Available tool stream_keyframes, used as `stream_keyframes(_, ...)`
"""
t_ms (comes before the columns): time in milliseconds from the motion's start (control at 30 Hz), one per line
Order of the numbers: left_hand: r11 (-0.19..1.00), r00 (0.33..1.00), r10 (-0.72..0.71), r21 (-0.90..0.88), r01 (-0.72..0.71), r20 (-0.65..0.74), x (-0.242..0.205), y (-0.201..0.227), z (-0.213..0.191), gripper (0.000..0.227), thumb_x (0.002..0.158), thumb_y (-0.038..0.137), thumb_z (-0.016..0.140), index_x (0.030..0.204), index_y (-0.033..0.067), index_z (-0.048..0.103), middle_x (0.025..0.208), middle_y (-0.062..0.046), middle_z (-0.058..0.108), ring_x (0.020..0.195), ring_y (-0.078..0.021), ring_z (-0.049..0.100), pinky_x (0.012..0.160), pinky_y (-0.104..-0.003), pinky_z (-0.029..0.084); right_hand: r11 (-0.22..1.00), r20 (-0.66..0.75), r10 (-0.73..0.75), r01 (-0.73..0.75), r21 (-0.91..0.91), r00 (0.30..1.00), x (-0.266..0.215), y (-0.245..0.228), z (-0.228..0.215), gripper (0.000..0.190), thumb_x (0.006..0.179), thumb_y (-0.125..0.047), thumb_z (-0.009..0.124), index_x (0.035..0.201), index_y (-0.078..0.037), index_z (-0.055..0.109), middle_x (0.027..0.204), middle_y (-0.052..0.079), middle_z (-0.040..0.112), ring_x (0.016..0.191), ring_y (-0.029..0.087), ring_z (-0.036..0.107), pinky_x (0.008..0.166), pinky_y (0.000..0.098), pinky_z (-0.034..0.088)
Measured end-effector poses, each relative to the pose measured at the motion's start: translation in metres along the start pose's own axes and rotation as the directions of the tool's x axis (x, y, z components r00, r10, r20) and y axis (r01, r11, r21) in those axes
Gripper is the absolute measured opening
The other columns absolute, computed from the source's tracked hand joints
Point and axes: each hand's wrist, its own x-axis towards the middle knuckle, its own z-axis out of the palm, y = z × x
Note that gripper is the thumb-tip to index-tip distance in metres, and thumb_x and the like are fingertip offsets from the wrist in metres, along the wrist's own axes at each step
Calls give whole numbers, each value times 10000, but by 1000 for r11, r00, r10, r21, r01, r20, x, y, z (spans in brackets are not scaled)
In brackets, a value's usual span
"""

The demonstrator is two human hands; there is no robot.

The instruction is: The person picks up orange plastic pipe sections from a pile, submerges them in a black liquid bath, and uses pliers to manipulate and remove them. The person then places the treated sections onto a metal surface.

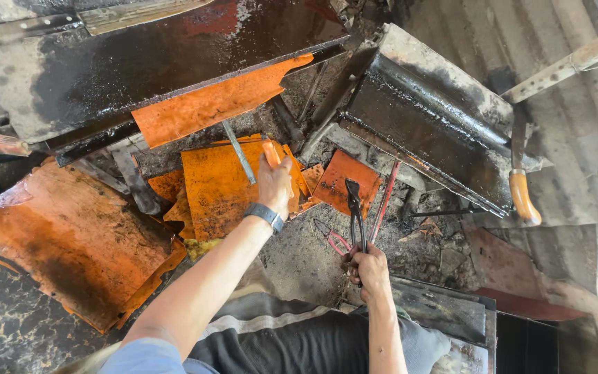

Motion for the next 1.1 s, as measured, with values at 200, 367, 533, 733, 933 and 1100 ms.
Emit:
stream_keyframes(200, 1000, 999, 14, -26, -15, -36, 12, 8, 2, 702, 946, 180, 604, 1548, 40, 272, 1467, -196, 512, 1351, -288, 522, 1149, -433, 376, 996, 43, -35, 39, -79, 998, -10, -3, 9, 128, 798, 76, 473, 863, 5, 557, 749, 152, 642, 466, 118, 432, 360, 267, 292)
stream_keyframes(367, 1000, 997, -1, -4, 1, -77, 18, 28, -1, 566, 946, 179, 606, 1451, 64, 378, 1157, -130, 563, 1055, -243, 561, 946, -428, 461, 992, 65, -36, 44, -122, 997, -14, -12, 16, 135, 799, 72, 473, 867, 6, 570, 740, 152, 643, 471, 113, 430, 358, 266, 283)
stream_keyframes(533, 997, 989, 34, 78, -23, -142, -3, 33, -3, 457, 895, 104, 608, 1305, -4, 439, 867, -63, 530, 753, -184, 540, 685, -418, 477, 983, 24, -16, 20, -182, 1000, -13, -11, 17, 142, 815, 63, 471, 881, 2, 581, 732, 147, 639, 469, 116, 440, 359, 268, 296)
stream_keyframes(733, 972, 999, -49, 232, 43, 21, -146, 9, -23, 467, 845, 57, 614, 1259, 43, 399, 839, -52, 560, 710, -159, 576, 629, -342, 521, 998, -32, -22, 20, -67, 999, -3, -9, 7, 138, 821, 68, 472, 886, 19, 584, 732, 166, 643, 444, 117, 424, 350, 276, 297)
stream_keyframes(933, 892, 839, -451, 183, 413, 306, -291, 58, -24, 367, 849, 109, 636, 1146, 80, 421, 632, -33, 430, 435, -146, 434, 361, -317, 344, 991, -103, -75, 86, 106, 992, 4, 0, -25, 146, 790, 93, 484, 883, 20, 569, 732, 176, 641, 427, 124, 423, 352, 278, 304)
stream_keyframes(1100, 715, 641, -693, 197, 671, 329, -328, 94, -21, 179, 850, 84, 600, 978, 129, 484, 640, -22, 478, 509, -145, 470, 444, -323, 381, 957, -175, -54, 101, 273, 983, 10, 10, -52, 161, 793, 101, 537, 878, -36, 532, 722, 122, 594, 454, 110, 434, 383, 278, 322)
